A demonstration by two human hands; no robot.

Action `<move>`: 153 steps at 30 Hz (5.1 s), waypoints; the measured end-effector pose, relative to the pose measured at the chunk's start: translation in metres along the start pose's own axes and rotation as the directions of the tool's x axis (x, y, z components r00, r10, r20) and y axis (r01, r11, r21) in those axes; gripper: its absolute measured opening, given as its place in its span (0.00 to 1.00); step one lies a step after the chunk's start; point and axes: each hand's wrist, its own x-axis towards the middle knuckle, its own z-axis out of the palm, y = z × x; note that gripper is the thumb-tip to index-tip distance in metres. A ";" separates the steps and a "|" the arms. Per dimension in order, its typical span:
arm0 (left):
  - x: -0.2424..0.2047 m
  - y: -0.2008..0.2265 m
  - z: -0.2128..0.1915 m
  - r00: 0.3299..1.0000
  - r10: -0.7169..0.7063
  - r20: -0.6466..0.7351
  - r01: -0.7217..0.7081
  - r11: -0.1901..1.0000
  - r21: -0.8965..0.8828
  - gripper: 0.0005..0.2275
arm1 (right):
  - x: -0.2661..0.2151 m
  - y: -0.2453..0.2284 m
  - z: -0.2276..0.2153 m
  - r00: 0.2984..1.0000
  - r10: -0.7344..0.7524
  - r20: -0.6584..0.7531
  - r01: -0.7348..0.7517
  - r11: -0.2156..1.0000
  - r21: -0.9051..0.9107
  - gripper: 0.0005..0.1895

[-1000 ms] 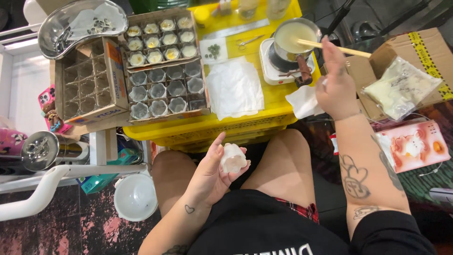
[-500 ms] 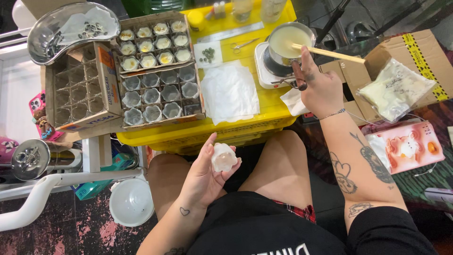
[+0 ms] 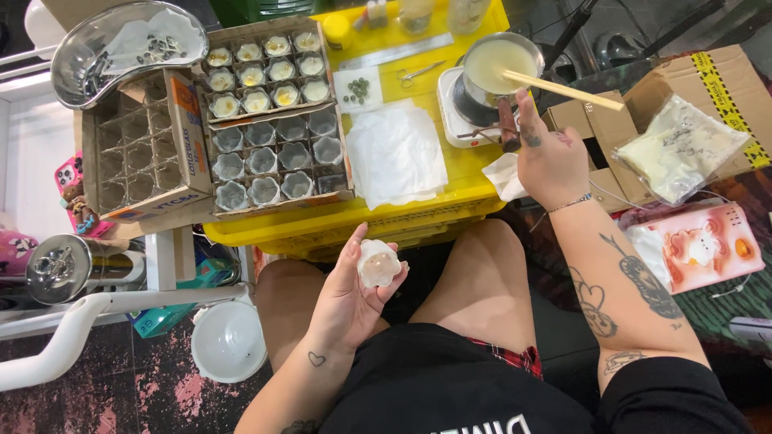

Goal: Cleaning glass jars with a tissue and organizing metal candle containers at a workshop station.

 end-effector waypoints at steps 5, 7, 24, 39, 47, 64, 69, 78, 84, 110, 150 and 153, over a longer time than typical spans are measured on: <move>0.000 0.001 0.001 1.000 -0.004 0.013 0.004 1.000 0.014 0.30 | -0.007 -0.005 -0.016 0.996 0.087 -0.010 -0.084 0.978 0.192 0.55; -0.001 0.002 0.006 1.000 -0.008 0.012 0.008 1.000 0.024 0.31 | -0.009 -0.012 -0.031 0.987 0.160 0.002 -0.153 0.942 0.299 0.56; -0.013 -0.009 0.009 0.973 -0.101 0.205 0.085 0.993 0.088 0.36 | 0.008 -0.002 -0.044 0.997 0.071 -0.009 -0.066 0.960 0.272 0.37; -0.017 -0.011 0.020 0.965 -0.146 0.218 0.123 0.986 0.116 0.38 | -0.001 -0.007 -0.042 0.991 0.122 0.051 -0.127 0.986 0.109 0.43; -0.019 -0.005 0.025 0.889 -0.251 0.384 0.186 0.962 0.199 0.44 | -0.042 -0.089 -0.143 0.855 0.147 0.498 -0.381 -0.474 0.794 0.24; -0.028 -0.017 0.024 0.962 -0.189 0.196 0.113 0.932 0.344 0.46 | -0.027 -0.143 -0.176 0.606 -0.415 0.679 -0.718 -0.653 0.242 0.35; -0.027 -0.017 0.024 0.965 -0.207 0.163 0.143 0.931 0.335 0.46 | -0.025 -0.143 -0.185 0.822 -0.389 0.415 -0.514 -0.821 0.249 0.31; -0.023 -0.022 0.022 0.971 -0.177 0.163 0.125 0.949 0.290 0.44 | -0.048 -0.142 -0.172 0.839 -0.300 0.454 -0.533 -0.278 0.800 0.31; -0.025 -0.022 0.026 0.983 -0.131 0.125 0.089 0.950 0.298 0.44 | -0.049 -0.145 -0.171 0.800 -0.317 0.509 -0.599 -0.414 0.685 0.32; -0.025 -0.022 0.027 0.986 -0.153 0.071 0.130 0.958 0.255 0.43 | -0.070 -0.145 -0.144 0.790 -0.298 0.535 -0.547 -0.737 0.397 0.34; -0.005 -0.011 0.013 0.981 -0.189 0.046 0.176 0.962 0.208 0.40 | 0.001 0.011 -0.002 0.997 0.005 0.072 -0.010 0.998 0.062 0.56; -0.007 -0.010 0.012 0.981 -0.182 0.062 0.166 0.965 0.206 0.38 | 0.001 0.004 -0.022 0.998 0.033 0.057 -0.040 0.989 0.145 0.56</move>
